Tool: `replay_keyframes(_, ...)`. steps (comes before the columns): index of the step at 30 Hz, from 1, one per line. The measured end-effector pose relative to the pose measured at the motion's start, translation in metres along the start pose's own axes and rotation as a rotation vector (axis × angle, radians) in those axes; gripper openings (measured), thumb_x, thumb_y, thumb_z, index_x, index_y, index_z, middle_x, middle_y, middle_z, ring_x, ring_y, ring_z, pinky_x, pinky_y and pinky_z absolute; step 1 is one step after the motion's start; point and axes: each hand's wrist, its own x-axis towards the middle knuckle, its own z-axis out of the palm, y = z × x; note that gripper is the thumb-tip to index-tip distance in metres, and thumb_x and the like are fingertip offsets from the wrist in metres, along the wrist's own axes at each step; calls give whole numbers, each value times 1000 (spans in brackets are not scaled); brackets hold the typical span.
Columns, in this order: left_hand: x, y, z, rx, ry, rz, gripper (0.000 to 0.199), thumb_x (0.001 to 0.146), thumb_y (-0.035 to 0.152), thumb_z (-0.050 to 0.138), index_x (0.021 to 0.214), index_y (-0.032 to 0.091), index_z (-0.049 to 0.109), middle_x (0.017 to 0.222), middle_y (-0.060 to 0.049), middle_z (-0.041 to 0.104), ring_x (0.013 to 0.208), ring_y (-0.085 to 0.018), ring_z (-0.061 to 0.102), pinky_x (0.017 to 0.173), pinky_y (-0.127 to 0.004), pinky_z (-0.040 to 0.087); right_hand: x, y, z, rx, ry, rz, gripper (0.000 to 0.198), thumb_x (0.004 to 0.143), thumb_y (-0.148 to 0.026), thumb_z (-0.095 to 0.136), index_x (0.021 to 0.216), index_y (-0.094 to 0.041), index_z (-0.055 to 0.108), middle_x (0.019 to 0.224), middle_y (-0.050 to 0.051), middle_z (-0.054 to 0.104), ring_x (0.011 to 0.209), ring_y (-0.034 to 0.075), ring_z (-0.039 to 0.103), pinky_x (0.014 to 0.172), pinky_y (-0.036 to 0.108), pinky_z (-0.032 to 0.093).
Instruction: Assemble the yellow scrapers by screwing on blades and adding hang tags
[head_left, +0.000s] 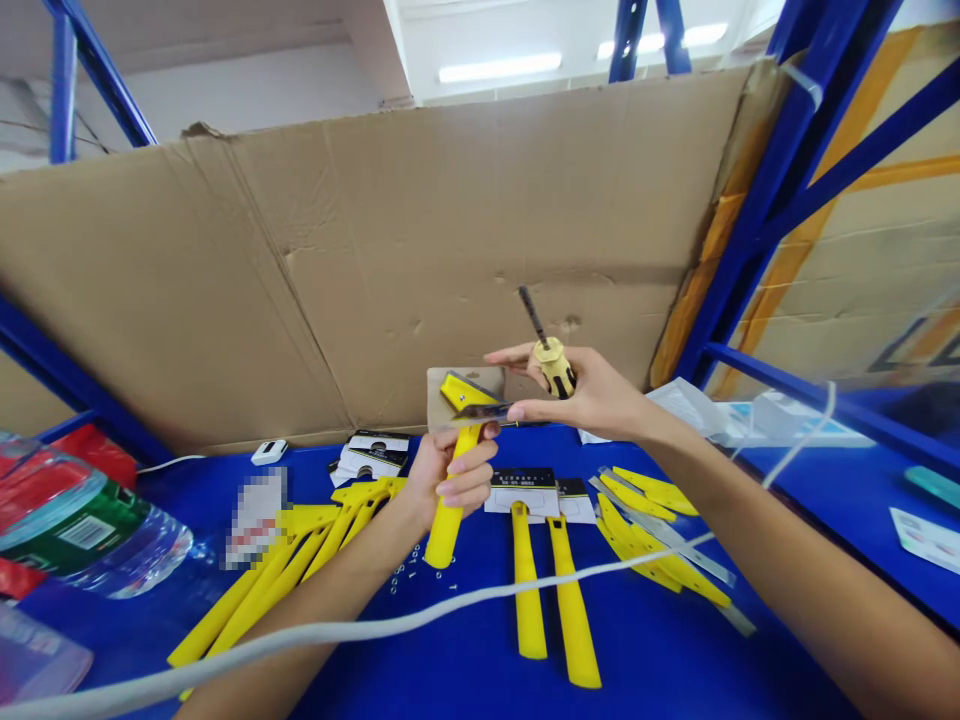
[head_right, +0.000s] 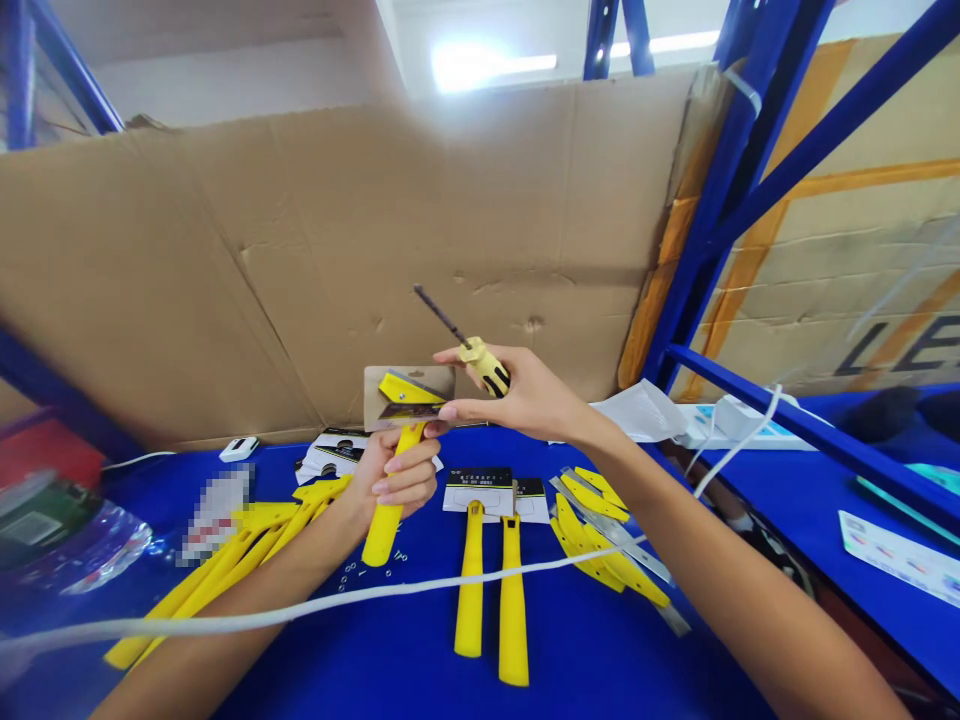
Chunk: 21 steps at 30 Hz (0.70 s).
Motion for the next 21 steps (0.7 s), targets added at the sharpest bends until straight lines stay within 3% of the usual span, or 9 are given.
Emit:
replay_keyframes(5,-2,-10,2,74,-100,-139,11,96,29,62,94,19,67,43,10,32,25,-8,10,27,-20,18,2,4,6,46,82,52,41,83,-59,91,87,-21,75,91,4,77,73,18,59,65,35,48)
replay_keyframes(9,3,-11,7,157,-67,-90,23,100,34,58,95,17,73,46,5,41,29,-11,29,33,-22,29,3,3,2,14,138,89,46,79,-58,94,74,-21,67,86,4,75,69,16,54,63,33,42)
replay_keyframes(13,11,-18,8,351,100,106,36,102,48,63,101,13,73,64,-4,63,47,-16,58,47,-26,47,5,5,-6,-41,247,110,51,78,-58,93,68,-21,59,86,6,75,70,17,54,64,35,42)
replay_keyframes(16,15,-28,8,543,240,354,42,100,56,71,116,17,67,92,-10,75,70,-21,71,64,-32,58,7,10,-10,-67,313,132,49,79,-54,92,66,-22,57,84,6,75,71,19,57,65,37,43)
replay_keyframes(19,16,-36,9,743,399,625,51,92,41,87,133,25,60,115,-8,73,93,-21,74,80,-30,61,8,9,-9,-102,379,168,42,79,-46,91,67,-22,59,84,8,76,72,20,60,67,39,45)
replay_keyframes(21,15,-36,10,790,462,720,65,86,28,93,141,29,58,119,-7,72,105,-20,73,87,-27,58,7,2,-5,-108,363,177,34,79,-43,90,74,-21,66,85,8,76,73,21,63,68,39,49)
